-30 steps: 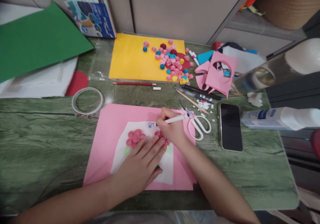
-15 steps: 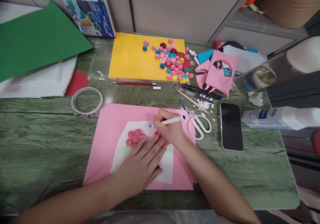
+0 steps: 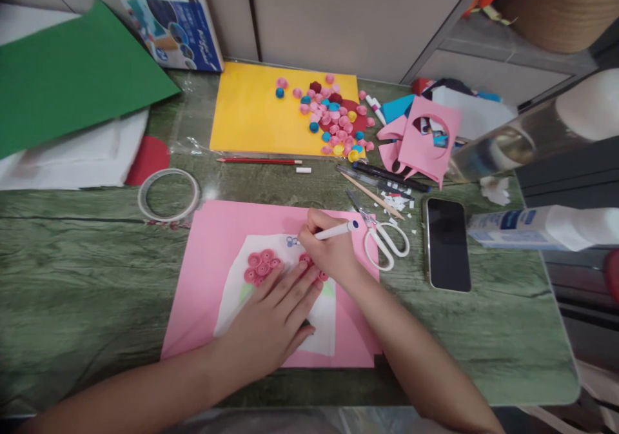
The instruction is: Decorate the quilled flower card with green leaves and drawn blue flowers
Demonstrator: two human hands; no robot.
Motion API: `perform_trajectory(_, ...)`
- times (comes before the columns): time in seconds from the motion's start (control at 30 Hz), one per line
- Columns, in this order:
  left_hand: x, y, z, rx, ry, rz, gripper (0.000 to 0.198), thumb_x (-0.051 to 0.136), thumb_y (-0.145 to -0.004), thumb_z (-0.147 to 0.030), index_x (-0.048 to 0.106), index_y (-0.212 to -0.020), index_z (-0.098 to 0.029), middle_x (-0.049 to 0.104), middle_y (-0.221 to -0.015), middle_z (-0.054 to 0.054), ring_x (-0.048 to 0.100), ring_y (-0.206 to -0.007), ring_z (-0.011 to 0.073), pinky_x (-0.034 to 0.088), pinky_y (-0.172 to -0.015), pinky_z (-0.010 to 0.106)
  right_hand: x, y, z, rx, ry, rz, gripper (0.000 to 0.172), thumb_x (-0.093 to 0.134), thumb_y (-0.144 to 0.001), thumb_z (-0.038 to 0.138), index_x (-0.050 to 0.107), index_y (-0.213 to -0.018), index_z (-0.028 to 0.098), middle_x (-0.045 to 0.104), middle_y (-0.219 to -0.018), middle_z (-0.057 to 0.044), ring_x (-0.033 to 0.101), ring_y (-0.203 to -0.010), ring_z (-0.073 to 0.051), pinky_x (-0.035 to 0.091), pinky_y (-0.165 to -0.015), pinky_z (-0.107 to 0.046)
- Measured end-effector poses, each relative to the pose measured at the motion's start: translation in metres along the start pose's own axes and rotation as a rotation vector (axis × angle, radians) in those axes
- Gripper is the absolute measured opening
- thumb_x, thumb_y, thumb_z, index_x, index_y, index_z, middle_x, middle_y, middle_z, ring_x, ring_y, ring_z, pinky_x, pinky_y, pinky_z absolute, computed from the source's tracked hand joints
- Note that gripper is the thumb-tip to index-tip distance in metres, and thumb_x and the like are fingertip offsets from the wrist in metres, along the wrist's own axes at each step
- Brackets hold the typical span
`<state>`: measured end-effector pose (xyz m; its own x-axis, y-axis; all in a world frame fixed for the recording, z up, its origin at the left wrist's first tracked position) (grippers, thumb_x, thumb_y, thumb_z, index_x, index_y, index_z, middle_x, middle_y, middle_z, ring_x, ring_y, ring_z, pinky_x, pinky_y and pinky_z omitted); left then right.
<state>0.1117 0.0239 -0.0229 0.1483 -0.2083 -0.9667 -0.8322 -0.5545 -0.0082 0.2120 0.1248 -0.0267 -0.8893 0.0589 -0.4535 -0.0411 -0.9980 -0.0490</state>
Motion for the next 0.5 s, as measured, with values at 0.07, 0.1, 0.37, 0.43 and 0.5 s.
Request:
perform_trajectory(0.07, -0.0001, -0.0001, 0.0000, -0.002, -0.001, 0.000, 0.055, 0.028, -0.093, -0.041, 0.030, -0.139, -0.011, 0.028, -0.147, 0.010, 0.019, -0.136, 0.0272, 0.011, -0.110, 0.045, -0.0002, 0.0000, -0.0004, 0.000, -0.005, -0.005, 0.029, 0.047, -0.069, 0.009, 0.027, -0.052, 0.020, 0.028, -0.047, 0.007, 0.028, -0.045, -0.007, 0.024, -0.044, -0.022)
perform_trajectory(0.1, -0.0002, -0.0002, 0.0002, -0.003, -0.002, 0.000, 0.055, 0.028, -0.093, -0.041, 0.030, -0.139, -0.011, 0.028, -0.147, 0.010, 0.019, -0.136, 0.0272, 0.011, -0.110, 0.045, -0.0006, -0.0003, -0.0008, 0.001, -0.006, -0.008, 0.029, 0.048, -0.069, 0.009, 0.027, -0.052, 0.020, 0.028, -0.047, 0.007, 0.027, -0.045, -0.007, 0.023, -0.044, -0.022)
perform_trajectory(0.37, -0.0018, -0.0008, 0.0003, 0.003, -0.020, -0.021, 0.055, 0.029, -0.093, -0.041, 0.032, -0.138, -0.010, 0.026, -0.147, 0.012, 0.019, -0.136, 0.0276, 0.011, -0.110, 0.046, -0.0089, -0.0026, -0.0067, 0.021, -0.164, -0.088, 0.030, 0.049, -0.071, 0.010, 0.027, -0.052, 0.020, 0.029, -0.047, 0.007, 0.029, -0.045, -0.008, 0.025, -0.044, -0.023)
perform_trajectory(0.43, -0.0021, -0.0004, -0.0001, 0.002, -0.022, -0.021, 0.055, 0.029, -0.093, -0.042, 0.032, -0.138, -0.010, 0.026, -0.147, 0.012, 0.019, -0.136, 0.0276, 0.011, -0.110, 0.046, -0.0086, 0.0002, -0.0051, 0.004, -0.140, -0.076, 0.031, 0.050, -0.072, 0.010, 0.029, -0.051, 0.020, 0.029, -0.046, 0.007, 0.028, -0.045, -0.007, 0.024, -0.044, -0.023)
perform_trajectory(0.5, -0.0026, -0.0002, -0.0003, 0.002, -0.023, -0.027, 0.055, 0.029, -0.093, -0.042, 0.033, -0.137, -0.010, 0.028, -0.146, 0.011, 0.020, -0.136, 0.0275, 0.012, -0.109, 0.045, -0.0081, 0.0040, -0.0027, -0.018, -0.106, -0.062, 0.031, 0.051, -0.073, 0.011, 0.030, -0.051, 0.020, 0.030, -0.046, 0.008, 0.027, -0.044, -0.007, 0.024, -0.044, -0.023)
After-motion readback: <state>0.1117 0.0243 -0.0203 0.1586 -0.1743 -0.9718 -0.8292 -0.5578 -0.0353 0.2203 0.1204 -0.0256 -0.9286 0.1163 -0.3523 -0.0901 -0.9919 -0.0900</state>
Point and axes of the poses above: each hand's wrist, its own y-axis away from the middle knuckle, its own x-axis out of the palm, z = x × y, the point moved 7 cm from there along -y, towards the middle knuckle
